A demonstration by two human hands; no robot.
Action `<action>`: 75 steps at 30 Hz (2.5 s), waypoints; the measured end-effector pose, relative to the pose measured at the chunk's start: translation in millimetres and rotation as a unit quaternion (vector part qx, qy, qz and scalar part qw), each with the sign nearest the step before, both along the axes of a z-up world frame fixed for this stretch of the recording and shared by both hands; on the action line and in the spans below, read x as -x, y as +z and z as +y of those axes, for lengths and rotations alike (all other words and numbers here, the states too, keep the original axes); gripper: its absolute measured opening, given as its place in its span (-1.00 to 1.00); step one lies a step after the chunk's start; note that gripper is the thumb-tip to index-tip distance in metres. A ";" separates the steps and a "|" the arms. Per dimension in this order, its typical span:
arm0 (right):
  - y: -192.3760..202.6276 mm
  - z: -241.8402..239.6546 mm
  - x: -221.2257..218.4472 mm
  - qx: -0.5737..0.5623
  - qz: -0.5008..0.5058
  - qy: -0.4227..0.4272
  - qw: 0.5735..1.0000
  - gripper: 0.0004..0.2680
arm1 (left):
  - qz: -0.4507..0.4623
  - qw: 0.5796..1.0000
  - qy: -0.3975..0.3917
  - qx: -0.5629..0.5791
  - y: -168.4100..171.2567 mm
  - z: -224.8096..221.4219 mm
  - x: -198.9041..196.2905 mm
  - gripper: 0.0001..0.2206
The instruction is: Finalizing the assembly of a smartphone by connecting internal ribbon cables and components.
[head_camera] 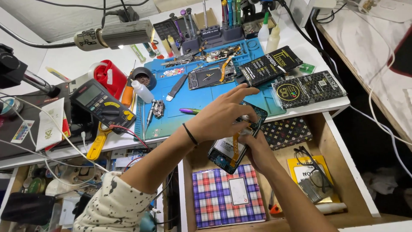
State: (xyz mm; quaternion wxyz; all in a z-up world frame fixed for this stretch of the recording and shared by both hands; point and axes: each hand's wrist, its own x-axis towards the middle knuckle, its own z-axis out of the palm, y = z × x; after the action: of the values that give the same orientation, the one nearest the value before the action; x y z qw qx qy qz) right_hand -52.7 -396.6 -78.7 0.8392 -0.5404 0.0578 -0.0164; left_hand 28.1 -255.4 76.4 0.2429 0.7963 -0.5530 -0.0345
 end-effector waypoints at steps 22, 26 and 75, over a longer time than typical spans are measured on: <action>5.5 9.1 1.2 0.016 0.015 0.011 1.000 -0.92 | -0.036 0.989 -0.041 -0.139 5.0 -5.3 -13.0 -0.94; 4.0 8.6 -3.6 0.023 0.004 0.009 1.000 -0.91 | -0.047 0.991 -0.036 -0.124 10.9 -5.1 -13.4 -0.92; 37.3 15.6 -0.6 -0.078 0.126 -0.097 0.984 -0.63 | 0.008 0.875 0.479 -0.073 -141.9 -19.5 -221.7 -0.82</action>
State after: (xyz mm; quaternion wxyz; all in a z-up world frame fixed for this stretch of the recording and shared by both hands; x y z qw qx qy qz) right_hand -52.1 -381.0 -41.4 0.8591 -0.4629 0.2169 -0.0251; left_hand 249.8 -274.9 -65.6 0.1755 0.9788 -0.0982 0.0389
